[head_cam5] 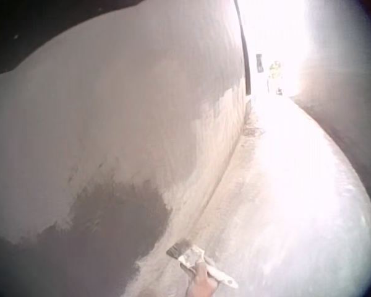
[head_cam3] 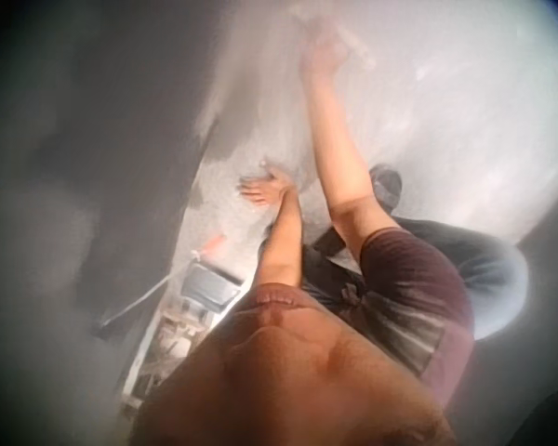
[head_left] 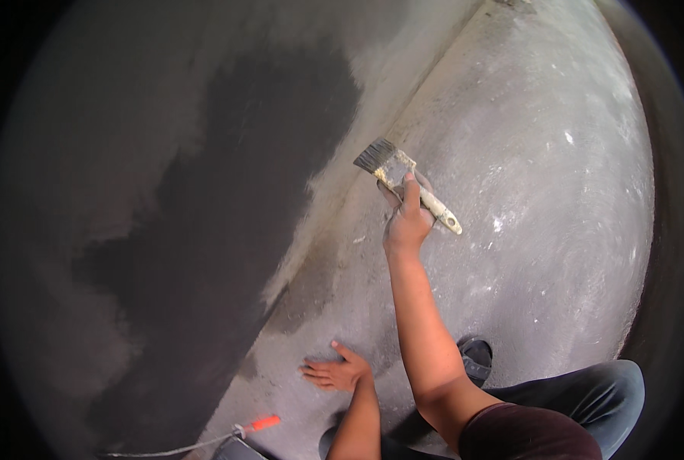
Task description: The person kneels on the floor and uses a paintbrush to apply grey paint to the lower section of a concrete wall. They repeatedly dip the brush into a paint tray to reload paint and continue brushing along the wall's base.
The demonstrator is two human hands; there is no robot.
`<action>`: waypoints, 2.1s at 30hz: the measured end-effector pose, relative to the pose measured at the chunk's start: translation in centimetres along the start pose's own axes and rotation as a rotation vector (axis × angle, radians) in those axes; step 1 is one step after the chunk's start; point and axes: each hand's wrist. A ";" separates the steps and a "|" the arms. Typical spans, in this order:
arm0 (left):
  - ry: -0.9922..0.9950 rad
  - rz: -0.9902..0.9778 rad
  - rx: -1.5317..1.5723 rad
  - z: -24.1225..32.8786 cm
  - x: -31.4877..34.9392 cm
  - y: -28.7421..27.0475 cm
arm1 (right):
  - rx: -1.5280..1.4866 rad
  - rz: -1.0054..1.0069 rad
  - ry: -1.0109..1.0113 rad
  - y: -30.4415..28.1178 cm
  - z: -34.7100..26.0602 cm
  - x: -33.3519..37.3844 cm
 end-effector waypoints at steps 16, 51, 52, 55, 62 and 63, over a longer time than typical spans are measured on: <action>0.012 0.051 -0.076 0.5 0.3 0.1 | 0.273 -0.094 -0.152 13.2 -7.3 -9.7; 0.040 0.177 -0.149 0.2 -0.2 0.2 | 0.128 -0.190 -0.046 16.0 -11.0 -3.5; 0.042 0.175 -0.143 0.3 0.1 0.0 | 0.262 -0.097 -0.030 11.9 -8.9 -4.9; 0.044 0.205 -0.123 0.6 -0.2 0.0 | 0.403 -0.037 -0.117 11.9 -7.5 -5.4; 0.043 0.195 -0.152 -0.3 -0.5 0.0 | -0.081 -0.335 -0.298 33.5 -26.2 -0.4; 0.044 0.178 -0.159 0.0 -0.3 -0.3 | -0.194 -0.399 -0.320 34.7 -28.2 -0.8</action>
Point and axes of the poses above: each hand's wrist, its own x-axis away from the middle knuckle, its own y-axis out of the palm, z = x × y, and after that the axes turned 9 degrees about z, right-handed
